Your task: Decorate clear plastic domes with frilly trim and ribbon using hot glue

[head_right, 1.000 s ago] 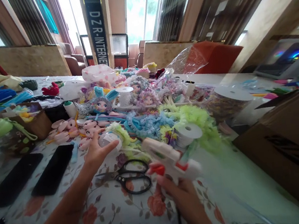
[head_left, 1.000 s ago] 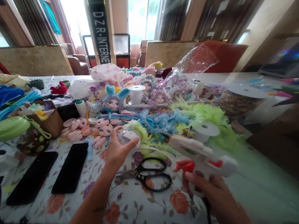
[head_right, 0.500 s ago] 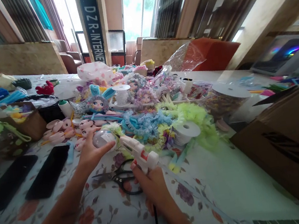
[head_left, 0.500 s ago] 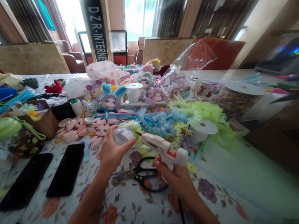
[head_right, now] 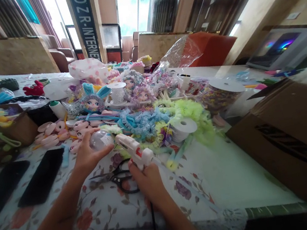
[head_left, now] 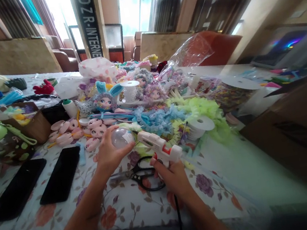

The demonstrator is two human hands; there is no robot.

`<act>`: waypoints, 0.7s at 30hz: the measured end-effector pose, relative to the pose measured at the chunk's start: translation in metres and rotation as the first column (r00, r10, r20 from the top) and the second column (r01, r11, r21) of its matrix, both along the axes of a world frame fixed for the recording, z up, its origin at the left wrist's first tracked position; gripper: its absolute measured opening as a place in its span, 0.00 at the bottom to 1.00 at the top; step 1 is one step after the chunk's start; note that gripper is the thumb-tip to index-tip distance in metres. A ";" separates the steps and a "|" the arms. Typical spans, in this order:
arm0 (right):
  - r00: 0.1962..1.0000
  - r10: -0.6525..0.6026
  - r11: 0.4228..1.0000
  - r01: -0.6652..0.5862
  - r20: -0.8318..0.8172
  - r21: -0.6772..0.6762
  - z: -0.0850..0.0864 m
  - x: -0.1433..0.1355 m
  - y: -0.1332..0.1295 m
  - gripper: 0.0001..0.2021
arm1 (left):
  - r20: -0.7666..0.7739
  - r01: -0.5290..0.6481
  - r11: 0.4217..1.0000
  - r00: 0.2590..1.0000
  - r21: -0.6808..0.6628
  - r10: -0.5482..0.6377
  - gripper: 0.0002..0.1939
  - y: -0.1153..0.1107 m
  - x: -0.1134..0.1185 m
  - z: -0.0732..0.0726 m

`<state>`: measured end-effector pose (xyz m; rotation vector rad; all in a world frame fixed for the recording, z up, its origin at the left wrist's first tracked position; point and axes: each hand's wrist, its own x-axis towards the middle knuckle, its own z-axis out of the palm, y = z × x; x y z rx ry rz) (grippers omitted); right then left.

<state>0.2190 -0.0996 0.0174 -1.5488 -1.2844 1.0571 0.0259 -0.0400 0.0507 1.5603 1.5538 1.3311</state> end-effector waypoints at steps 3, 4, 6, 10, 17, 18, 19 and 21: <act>1.000 0.009 1.000 -0.008 0.009 -0.006 0.000 0.000 0.000 0.17 | 0.005 -0.021 0.999 1.000 0.030 0.021 0.31 0.001 0.001 -0.002; 1.000 0.011 1.000 -0.011 0.016 -0.006 0.000 0.000 0.000 0.18 | 0.004 -0.030 0.999 1.000 0.041 0.030 0.31 0.002 0.002 -0.004; 1.000 0.012 1.000 -0.012 0.029 -0.003 0.001 0.000 0.000 0.18 | 0.005 -0.048 0.997 0.999 0.059 0.047 0.31 0.003 0.003 -0.005; 0.999 0.010 1.000 -0.011 0.049 0.005 0.002 0.000 0.000 0.20 | 0.041 -0.055 0.996 0.998 0.072 0.052 0.30 0.004 0.002 -0.006; 0.998 0.028 1.000 -0.028 0.052 -0.004 -0.001 0.001 -0.002 0.21 | -0.045 -0.023 1.000 0.999 -0.007 0.023 0.31 0.003 0.000 -0.002; 0.998 0.030 1.000 -0.029 0.057 -0.008 -0.002 0.001 -0.002 0.21 | -0.033 -0.026 1.000 0.999 -0.007 0.026 0.31 0.003 0.000 -0.002; 0.998 0.029 0.999 -0.029 0.061 -0.014 -0.003 0.001 -0.002 0.21 | -0.024 -0.024 1.000 0.999 -0.008 0.024 0.31 0.004 0.000 -0.002; 0.997 0.034 0.999 -0.033 0.066 -0.018 -0.003 0.002 -0.002 0.20 | -0.007 -0.022 1.000 1.000 -0.010 0.022 0.31 0.004 0.000 -0.002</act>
